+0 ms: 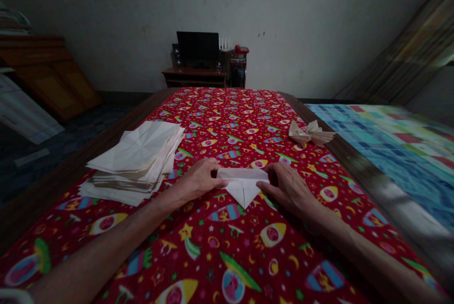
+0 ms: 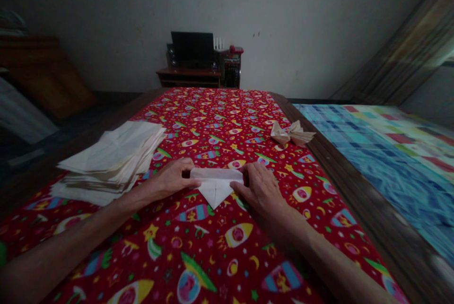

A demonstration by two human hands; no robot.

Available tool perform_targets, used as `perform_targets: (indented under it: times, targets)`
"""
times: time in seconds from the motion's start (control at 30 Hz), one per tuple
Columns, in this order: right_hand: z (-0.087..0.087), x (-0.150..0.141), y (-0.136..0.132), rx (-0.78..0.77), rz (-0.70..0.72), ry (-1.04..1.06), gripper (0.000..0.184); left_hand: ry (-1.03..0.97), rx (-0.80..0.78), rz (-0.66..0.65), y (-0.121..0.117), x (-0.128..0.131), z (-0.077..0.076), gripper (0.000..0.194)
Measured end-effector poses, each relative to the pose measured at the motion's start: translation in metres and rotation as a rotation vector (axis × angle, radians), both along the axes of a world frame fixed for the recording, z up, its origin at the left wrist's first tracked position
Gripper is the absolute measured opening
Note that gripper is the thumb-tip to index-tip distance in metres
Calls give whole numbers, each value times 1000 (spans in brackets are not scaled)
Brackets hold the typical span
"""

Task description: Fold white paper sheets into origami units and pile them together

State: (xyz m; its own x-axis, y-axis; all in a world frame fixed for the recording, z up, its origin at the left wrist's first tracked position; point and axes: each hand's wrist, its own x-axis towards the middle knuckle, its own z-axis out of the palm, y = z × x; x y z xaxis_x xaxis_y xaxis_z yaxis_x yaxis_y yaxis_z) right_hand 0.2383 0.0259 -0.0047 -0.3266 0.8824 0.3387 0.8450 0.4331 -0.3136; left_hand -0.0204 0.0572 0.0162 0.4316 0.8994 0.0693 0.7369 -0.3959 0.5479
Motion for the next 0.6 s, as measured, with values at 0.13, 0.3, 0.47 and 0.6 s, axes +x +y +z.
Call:
perform_targets:
  times: [0.13, 0.3, 0.47, 0.6]
  targets:
    - [-1, 0, 2, -13, -39, 63, 30, -172, -17, 56, -2, -2, -5, 15]
    - [6, -3, 2, -100, 34, 275, 20, -277, 181, 76, -5, -1, -8, 26]
    - [27, -1, -2, 235, 139, 339, 14, -359, 528, 16, -13, 0, 15, 17]
    - [34, 4, -5, 523, 195, 93, 11, -247, 748, -56, -16, -5, 22, 15]
